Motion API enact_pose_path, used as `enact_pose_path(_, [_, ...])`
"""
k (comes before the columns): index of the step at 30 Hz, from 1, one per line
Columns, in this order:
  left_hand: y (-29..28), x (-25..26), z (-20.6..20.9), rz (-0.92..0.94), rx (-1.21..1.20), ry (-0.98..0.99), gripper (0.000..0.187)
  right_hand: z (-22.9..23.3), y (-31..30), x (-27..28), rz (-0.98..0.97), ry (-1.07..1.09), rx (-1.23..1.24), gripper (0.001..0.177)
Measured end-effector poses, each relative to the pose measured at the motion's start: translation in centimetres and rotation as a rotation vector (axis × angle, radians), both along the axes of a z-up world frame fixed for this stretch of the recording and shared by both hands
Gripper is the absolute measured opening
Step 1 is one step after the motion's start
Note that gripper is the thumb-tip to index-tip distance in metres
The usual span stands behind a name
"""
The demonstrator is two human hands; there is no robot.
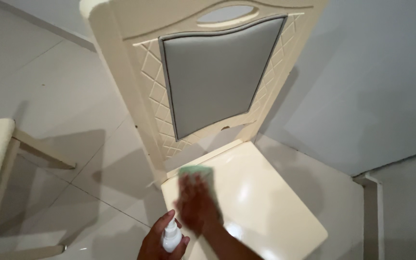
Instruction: The person wipes the backrest and seat of a cream-colored dining chair using a green cloth and a white spray bottle. The person repeatedly sprays the cloth and wipes the chair surfaces in a room with tiled flooring and a visible washing machine.
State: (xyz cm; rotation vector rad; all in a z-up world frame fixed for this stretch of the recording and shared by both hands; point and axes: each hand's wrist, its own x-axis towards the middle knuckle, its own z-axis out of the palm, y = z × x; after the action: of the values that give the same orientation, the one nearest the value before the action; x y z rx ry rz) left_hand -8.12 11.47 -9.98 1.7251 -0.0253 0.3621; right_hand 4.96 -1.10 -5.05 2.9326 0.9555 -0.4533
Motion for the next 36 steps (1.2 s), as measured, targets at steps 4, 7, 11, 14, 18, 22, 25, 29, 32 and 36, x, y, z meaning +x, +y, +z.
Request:
enact_pose_path(4, [0.7, -0.4, 0.4, 0.006, -0.055, -0.018, 0.079, 1.3, -2.2, -6.3, 0.219, 0.151, 0.223, 0.065])
enact_pose_path(7, [1.6, -0.3, 0.9, 0.014, -0.012, 0.035, 0.081, 3.1, -4.0, -4.4, -0.004, 0.217, 0.144, 0.072])
enact_pose_path(11, [1.4, -0.7, 2.2, 0.016, 0.016, 0.050, 0.083, 4.6, -3.0, 0.1, -0.183, 0.202, 0.112, 0.075])
enact_pose_path(14, [0.6, -0.9, 4.0, -0.011, -0.082, 0.139, 0.079, 3.8, -0.5, -0.7, -0.115, 0.160, 0.077, 0.082])
enact_pose_path(18, [0.1, -0.9, 6.4, -0.059, 0.027, -0.061, 0.076, 1.7, -2.1, -6.6, 0.072, 0.258, 0.154, 0.082])
enact_pose_path(22, [0.0, -1.1, 7.9, 0.003, 0.083, 0.164, 0.078, 1.4, -8.0, -10.6, 0.141, 0.391, 0.117, 0.079])
enact_pose_path(25, [0.2, -0.8, 8.8, -0.004, 0.099, 0.113, 0.078, 2.7, -10.5, -8.9, -0.007, 0.332, 0.095, 0.081])
enact_pose_path(29, [-0.5, -0.8, 9.4, -0.030, 0.107, 0.148, 0.078, 3.3, -8.7, -5.2, -0.177, 0.203, 0.203, 0.088])
enact_pose_path(32, [-1.5, -0.7, 9.7, -0.075, 0.041, 0.156, 0.078, 2.1, -6.6, -6.6, -0.114, 0.181, 0.255, 0.090])
enact_pose_path(36, [-1.8, -0.3, 10.2, -0.124, 0.005, 0.077, 0.078, -0.3, -8.5, -12.7, 0.116, 0.390, 0.169, 0.087])
